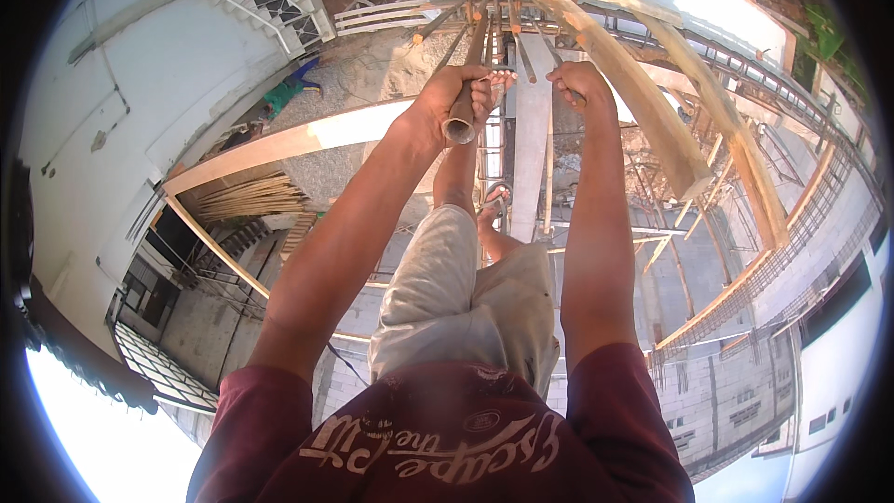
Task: The person stands on scaffolding and uses a metal pipe to adjust and secure wooden planks and metal poles. They repeatedly lift and position the pipe to align components of the structure.
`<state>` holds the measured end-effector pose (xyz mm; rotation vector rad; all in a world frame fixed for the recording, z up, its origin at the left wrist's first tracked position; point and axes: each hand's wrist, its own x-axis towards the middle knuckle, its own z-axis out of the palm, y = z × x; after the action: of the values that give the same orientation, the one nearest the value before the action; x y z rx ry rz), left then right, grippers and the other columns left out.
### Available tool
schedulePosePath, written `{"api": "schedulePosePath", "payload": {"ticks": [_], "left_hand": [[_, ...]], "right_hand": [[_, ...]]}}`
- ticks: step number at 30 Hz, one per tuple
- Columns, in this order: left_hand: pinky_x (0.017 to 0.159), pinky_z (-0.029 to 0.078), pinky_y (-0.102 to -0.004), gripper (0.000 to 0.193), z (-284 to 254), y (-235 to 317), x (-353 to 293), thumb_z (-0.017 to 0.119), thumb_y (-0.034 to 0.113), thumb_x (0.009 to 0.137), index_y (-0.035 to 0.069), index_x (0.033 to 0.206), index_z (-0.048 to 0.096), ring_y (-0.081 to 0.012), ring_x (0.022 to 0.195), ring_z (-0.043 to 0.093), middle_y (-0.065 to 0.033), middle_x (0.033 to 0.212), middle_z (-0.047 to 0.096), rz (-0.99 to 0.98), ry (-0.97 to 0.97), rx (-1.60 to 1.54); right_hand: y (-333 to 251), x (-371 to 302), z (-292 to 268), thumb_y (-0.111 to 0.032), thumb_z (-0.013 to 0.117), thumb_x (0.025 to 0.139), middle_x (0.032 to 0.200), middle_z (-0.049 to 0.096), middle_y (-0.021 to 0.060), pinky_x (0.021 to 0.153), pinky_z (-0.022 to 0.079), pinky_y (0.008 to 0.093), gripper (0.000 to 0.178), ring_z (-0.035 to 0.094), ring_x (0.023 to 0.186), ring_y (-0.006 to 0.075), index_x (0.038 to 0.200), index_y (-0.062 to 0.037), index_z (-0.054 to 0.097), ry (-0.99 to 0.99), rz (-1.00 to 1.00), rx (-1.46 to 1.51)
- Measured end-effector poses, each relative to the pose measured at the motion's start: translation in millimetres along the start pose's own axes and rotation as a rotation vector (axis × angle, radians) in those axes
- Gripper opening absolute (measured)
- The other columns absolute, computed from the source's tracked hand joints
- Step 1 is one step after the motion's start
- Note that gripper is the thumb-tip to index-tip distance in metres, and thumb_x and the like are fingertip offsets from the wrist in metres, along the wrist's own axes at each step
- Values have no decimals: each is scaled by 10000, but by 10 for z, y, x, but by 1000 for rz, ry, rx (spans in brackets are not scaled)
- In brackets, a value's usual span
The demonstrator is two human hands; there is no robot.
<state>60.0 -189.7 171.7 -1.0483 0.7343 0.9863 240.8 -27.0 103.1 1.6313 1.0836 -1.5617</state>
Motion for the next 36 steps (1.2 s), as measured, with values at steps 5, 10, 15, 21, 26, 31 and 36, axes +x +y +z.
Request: {"api": "schedulePosePath", "payload": {"ticks": [5,10,15,21,26,31,36], "left_hand": [[420,453,-227,107,30,4,-26,510,94,1005,65,903,496,-94,500,488,12,660,501,90,59,-47],[417,457,-232,108,105,-68,35,512,100,1007,78,916,458,-93,501,487,4,669,501,176,66,-60],[421,449,-229,139,135,41,89,502,124,1019,84,895,454,-92,508,481,13,678,489,179,5,-194],[431,406,-207,153,-426,-702,-160,557,210,1046,86,1015,472,-68,537,457,26,714,478,296,83,8],[479,421,-271,302,-1046,-1091,-257,545,371,1055,75,1106,524,-99,536,446,18,708,462,135,278,283],[480,455,-321,336,-1138,-1284,-38,488,357,1063,57,1140,617,-127,537,489,-20,746,538,139,581,662],[722,590,-471,683,-1188,-1565,55,487,560,1003,-88,1075,688,-399,838,751,-289,928,734,378,776,1026]], "right_hand": [[68,46,-13,-161,701,915,585,491,-11,433,294,309,283,403,440,106,701,-98,527,-40,4,155],[117,131,-41,-170,715,896,619,521,1,462,320,311,238,437,476,113,737,-72,568,-27,14,118],[89,99,-51,-162,711,897,636,527,0,450,318,311,208,437,482,110,763,-70,580,-32,2,134],[36,28,-27,-154,700,898,645,533,-2,450,315,298,176,433,482,102,787,-68,593,0,14,74],[72,52,-48,-145,697,898,638,520,-10,449,298,311,161,425,474,108,795,-71,599,-18,-9,116],[109,128,-46,-160,706,905,628,500,-24,465,285,315,114,403,475,109,854,-89,631,-48,12,95],[168,175,-29,-152,709,898,633,503,-32,475,282,310,83,401,486,102,887,-91,654,-29,-56,88]]}}
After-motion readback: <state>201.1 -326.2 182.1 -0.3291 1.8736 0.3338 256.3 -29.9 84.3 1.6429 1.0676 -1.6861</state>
